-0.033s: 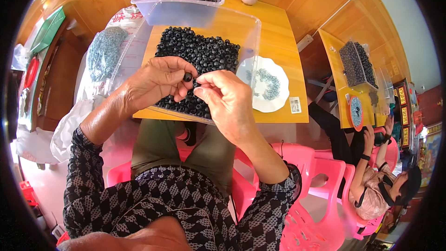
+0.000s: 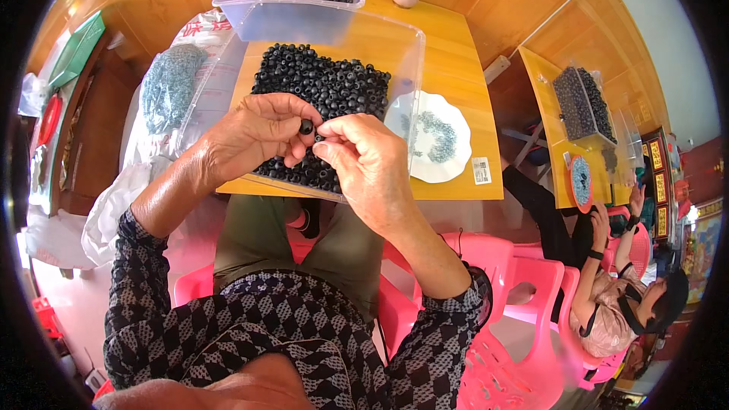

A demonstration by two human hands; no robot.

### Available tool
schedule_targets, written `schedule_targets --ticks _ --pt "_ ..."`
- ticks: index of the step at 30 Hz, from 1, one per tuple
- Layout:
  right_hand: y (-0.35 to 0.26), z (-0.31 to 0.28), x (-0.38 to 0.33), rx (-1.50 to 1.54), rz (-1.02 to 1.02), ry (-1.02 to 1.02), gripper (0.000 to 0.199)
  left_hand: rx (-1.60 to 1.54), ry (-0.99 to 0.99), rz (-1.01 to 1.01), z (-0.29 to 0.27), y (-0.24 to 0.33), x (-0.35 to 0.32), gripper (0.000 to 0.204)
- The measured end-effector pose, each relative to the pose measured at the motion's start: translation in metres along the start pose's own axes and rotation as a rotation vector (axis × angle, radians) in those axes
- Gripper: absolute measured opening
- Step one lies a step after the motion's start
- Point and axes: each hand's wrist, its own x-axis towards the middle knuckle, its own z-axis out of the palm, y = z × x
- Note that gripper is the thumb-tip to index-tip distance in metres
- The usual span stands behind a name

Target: Manually inspecting small black circular components and sorting them between bins and a dish.

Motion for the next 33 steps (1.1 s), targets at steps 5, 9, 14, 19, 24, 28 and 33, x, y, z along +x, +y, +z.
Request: schedule_targets --ticks 5,9,14,19,24,28,33 --pt "-0.009 -0.016 -0.001 -0.057 -0.037 0.107 0.01 0.076 0.043 0.007 0.005 0.002 -0.001 0.017" --pt "0.01 -0.067 0.003 -0.093 0.009 0.328 0.011 0.068 0.046 0.009 0.004 0.002 0.001 0.018" --pt "0.085 -0.121 -0.008 -0.05 0.271 0.355 0.01 0.116 0.082 0.017 0.011 -0.002 0.009 0.02" --pt "0.139 -0.119 -0.02 -0.45 0.268 0.182 0.015 0.154 0.122 0.011 0.014 0.0 0.006 0.017" --pt "0.163 -0.108 -0.012 -0.931 0.125 0.029 0.01 0.153 0.144 -0.006 0.013 -0.002 0.01 0.017" --pt "0.172 -0.102 -0.008 -0.982 0.109 -0.058 0.005 0.137 0.155 -0.031 0.014 -0.001 0.008 0.016" --pt "0.169 -0.105 -0.008 -0.927 0.106 -0.005 0.006 0.131 0.145 -0.025 0.013 -0.002 0.007 0.016"
